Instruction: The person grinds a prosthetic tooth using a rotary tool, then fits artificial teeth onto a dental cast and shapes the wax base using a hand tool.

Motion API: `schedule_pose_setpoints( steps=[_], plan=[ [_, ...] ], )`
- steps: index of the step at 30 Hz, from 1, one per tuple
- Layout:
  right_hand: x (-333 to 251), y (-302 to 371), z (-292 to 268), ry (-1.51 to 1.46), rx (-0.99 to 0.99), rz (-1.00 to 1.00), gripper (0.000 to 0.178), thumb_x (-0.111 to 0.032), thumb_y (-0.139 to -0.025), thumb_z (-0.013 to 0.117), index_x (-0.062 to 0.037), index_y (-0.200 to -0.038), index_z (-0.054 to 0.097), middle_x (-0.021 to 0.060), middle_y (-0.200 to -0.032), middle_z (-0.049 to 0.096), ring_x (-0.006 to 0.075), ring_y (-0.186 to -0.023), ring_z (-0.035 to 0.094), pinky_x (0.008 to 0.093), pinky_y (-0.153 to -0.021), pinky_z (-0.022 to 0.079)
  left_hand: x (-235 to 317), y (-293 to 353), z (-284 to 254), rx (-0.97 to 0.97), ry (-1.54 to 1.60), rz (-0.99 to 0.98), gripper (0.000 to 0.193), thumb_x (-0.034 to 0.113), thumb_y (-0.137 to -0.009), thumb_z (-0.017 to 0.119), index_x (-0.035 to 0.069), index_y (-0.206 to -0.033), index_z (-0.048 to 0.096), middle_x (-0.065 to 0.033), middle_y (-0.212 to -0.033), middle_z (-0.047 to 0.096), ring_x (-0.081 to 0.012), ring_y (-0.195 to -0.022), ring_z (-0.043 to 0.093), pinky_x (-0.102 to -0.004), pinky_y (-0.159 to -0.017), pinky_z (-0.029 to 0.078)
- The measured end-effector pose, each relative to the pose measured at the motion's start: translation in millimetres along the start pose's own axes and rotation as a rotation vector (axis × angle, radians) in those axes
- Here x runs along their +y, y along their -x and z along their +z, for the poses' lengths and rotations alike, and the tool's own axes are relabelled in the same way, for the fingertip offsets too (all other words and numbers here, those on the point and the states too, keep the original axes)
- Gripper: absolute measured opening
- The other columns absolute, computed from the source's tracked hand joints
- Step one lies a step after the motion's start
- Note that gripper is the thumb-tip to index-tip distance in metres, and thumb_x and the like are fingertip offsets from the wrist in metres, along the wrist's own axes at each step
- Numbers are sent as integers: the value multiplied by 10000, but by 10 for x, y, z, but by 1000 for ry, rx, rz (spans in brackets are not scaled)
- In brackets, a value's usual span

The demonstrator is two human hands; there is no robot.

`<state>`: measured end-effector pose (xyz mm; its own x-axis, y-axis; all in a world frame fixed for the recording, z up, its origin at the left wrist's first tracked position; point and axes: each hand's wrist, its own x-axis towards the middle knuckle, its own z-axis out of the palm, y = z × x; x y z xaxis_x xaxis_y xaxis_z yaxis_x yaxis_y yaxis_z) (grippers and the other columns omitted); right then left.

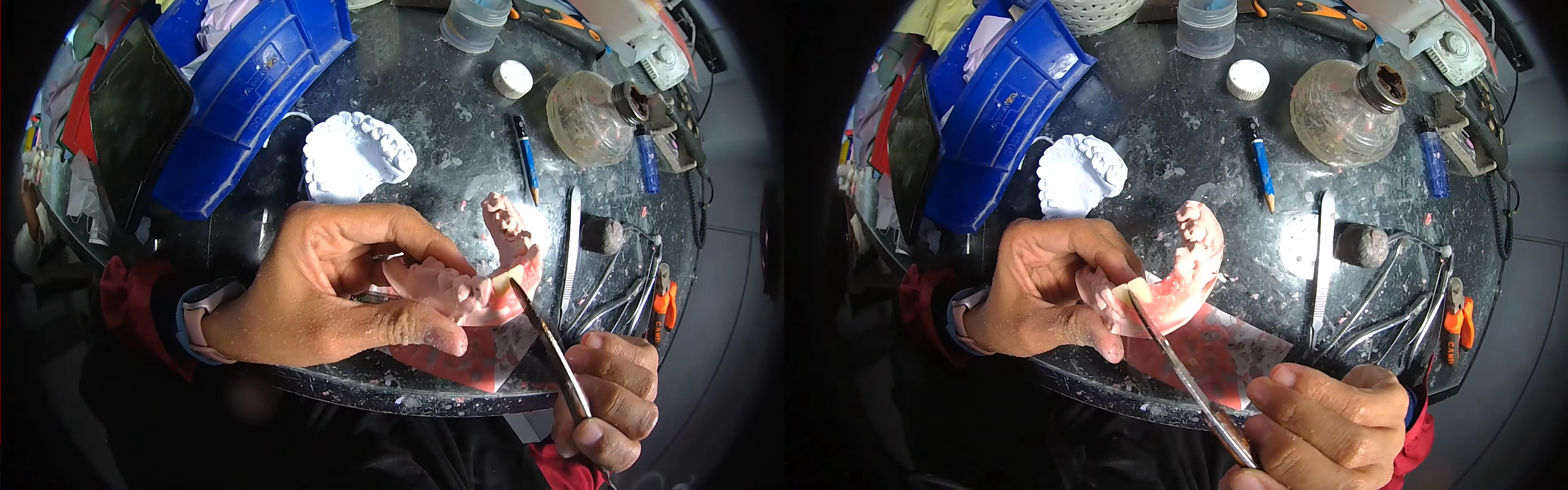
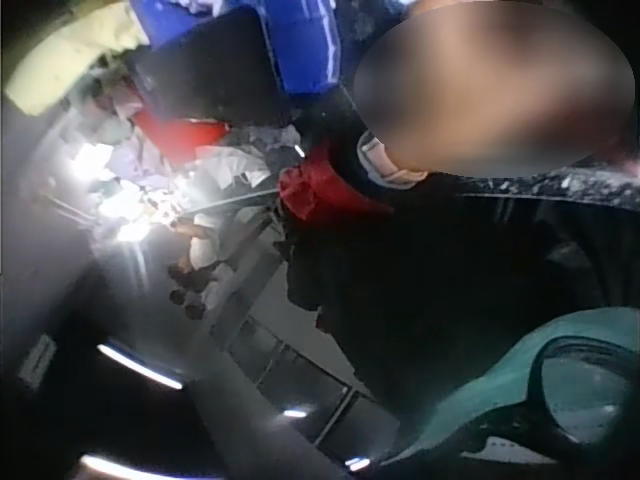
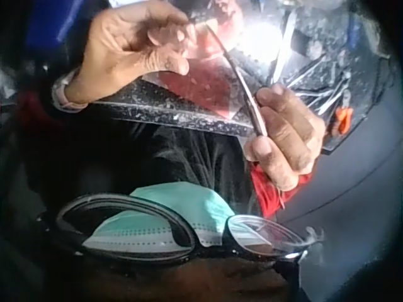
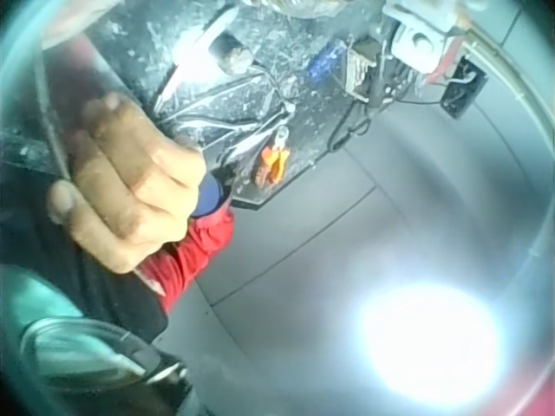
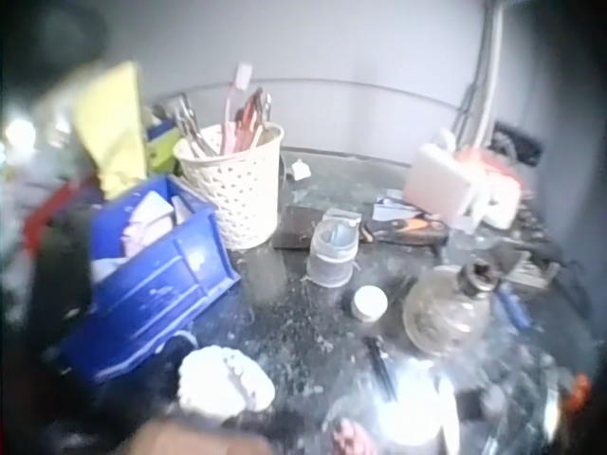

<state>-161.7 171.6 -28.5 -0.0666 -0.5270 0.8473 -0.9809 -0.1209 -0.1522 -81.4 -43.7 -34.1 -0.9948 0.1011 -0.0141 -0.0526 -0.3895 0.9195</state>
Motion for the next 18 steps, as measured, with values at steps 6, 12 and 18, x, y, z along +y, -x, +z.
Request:
schedule_pose_setpoints(
  steps=[6,12,18],
  plan=[
    [-1,-15,-5,-1,1,14,324,-376,-854,450,-75,-971,426,54,-749,462,162,-554,531,279,-491,489,17,-8,-8,0,-18,5,405,46,-628,749,-57,-946,521,-125,-886,549,-125,-787,543,-231,-671,441],
    [-12,-29,-14,25,-4,28,336,-393,-854,438,-75,-963,426,54,-746,466,159,-558,536,277,-486,485,31,-13,-18,-14,-7,26,380,17,-647,729,-64,-950,515,-134,-895,541,-133,-792,548,-236,-678,453],
    [25,-3,16,-23,-5,7,351,-408,-849,440,-76,-960,427,54,-745,467,162,-560,538,277,-485,484,7,9,-33,10,30,9,357,-1,-661,711,-68,-952,514,-144,-894,538,-149,-799,556,-247,-683,466]
  ],
)
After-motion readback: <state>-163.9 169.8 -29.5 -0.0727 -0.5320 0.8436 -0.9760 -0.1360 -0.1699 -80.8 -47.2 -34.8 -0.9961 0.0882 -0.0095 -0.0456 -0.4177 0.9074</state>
